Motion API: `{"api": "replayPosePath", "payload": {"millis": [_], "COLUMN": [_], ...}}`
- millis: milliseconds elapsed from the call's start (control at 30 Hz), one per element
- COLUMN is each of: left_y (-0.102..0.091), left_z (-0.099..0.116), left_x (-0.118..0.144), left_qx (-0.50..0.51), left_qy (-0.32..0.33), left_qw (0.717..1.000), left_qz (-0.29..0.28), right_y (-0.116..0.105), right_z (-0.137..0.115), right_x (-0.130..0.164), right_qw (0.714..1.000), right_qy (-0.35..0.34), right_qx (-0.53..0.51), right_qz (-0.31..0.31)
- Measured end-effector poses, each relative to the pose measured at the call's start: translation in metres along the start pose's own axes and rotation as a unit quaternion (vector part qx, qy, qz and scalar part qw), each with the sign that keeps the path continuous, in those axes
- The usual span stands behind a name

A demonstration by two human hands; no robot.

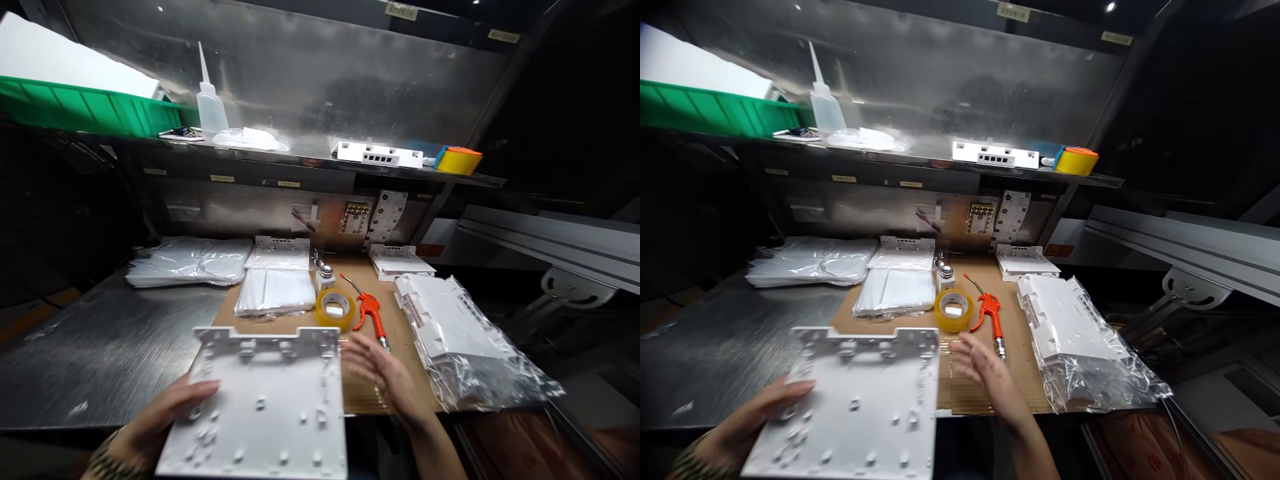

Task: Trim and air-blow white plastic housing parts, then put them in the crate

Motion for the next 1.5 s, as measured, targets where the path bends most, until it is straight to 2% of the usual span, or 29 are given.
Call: {"api": "replayPosePath", "payload": {"millis": [67, 100, 167, 233, 333, 433, 533, 633, 700, 867, 1000, 1133, 1500], "left_y": [0.026, 0.044, 0.077, 0.091, 0.085, 0.066, 0.048, 0.037, 0.034, 0.032, 0.033, 0.029, 0.024], "left_z": [0.01, 0.014, 0.024, 0.036, 0.062, 0.081, 0.087, 0.095, 0.103, 0.12, 0.109, 0.095, 0.119], "left_x": [-0.026, -0.039, -0.065, -0.091, -0.124, -0.143, -0.156, -0.163, -0.166, -0.17, -0.167, -0.167, -0.172], "left_qx": [-0.056, -0.115, -0.272, -0.346, -0.428, -0.512, -0.573, -0.604, -0.612, -0.615, -0.633, -0.633, -0.56], "left_qy": [-0.001, 0.005, 0.049, 0.098, 0.21, 0.298, 0.32, 0.323, 0.323, 0.305, 0.313, 0.335, 0.36], "left_qw": [0.998, 0.99, 0.949, 0.923, 0.878, 0.805, 0.752, 0.725, 0.719, 0.724, 0.707, 0.695, 0.741], "left_qz": [-0.036, -0.082, -0.152, -0.139, -0.046, 0.03, 0.056, 0.067, 0.071, 0.063, 0.045, 0.059, 0.083], "right_y": [0.021, 0.024, 0.021, 0.007, -0.019, -0.041, -0.054, -0.059, -0.06, -0.058, -0.056, -0.051, -0.044], "right_z": [0.017, 0.026, 0.044, 0.055, 0.06, 0.055, 0.053, 0.053, 0.052, 0.047, 0.047, 0.05, 0.057], "right_x": [0.027, 0.036, 0.046, 0.05, 0.055, 0.062, 0.07, 0.074, 0.076, 0.077, 0.076, 0.076, 0.075], "right_qw": [0.988, 0.979, 0.962, 0.946, 0.923, 0.907, 0.895, 0.891, 0.891, 0.893, 0.897, 0.899, 0.91], "right_qy": [0.045, 0.068, 0.111, 0.143, 0.146, 0.102, 0.084, 0.08, 0.078, 0.065, 0.065, 0.079, 0.098], "right_qx": [-0.143, -0.192, -0.249, -0.277, -0.305, -0.325, -0.33, -0.324, -0.32, -0.313, -0.3, -0.288, -0.266], "right_qz": [-0.043, -0.03, 0.027, 0.092, 0.183, 0.249, 0.288, 0.307, 0.314, 0.315, 0.317, 0.32, 0.302]}}
Point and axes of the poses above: each hand's wrist, its own x-axis away from the middle knuckle, its own y-axis out of the palm, z = x × y, the point moved 6 cm from there along -x, towards the middle knuckle, and after that the axes turned 14 degrees about x, right-handed, at the moved point
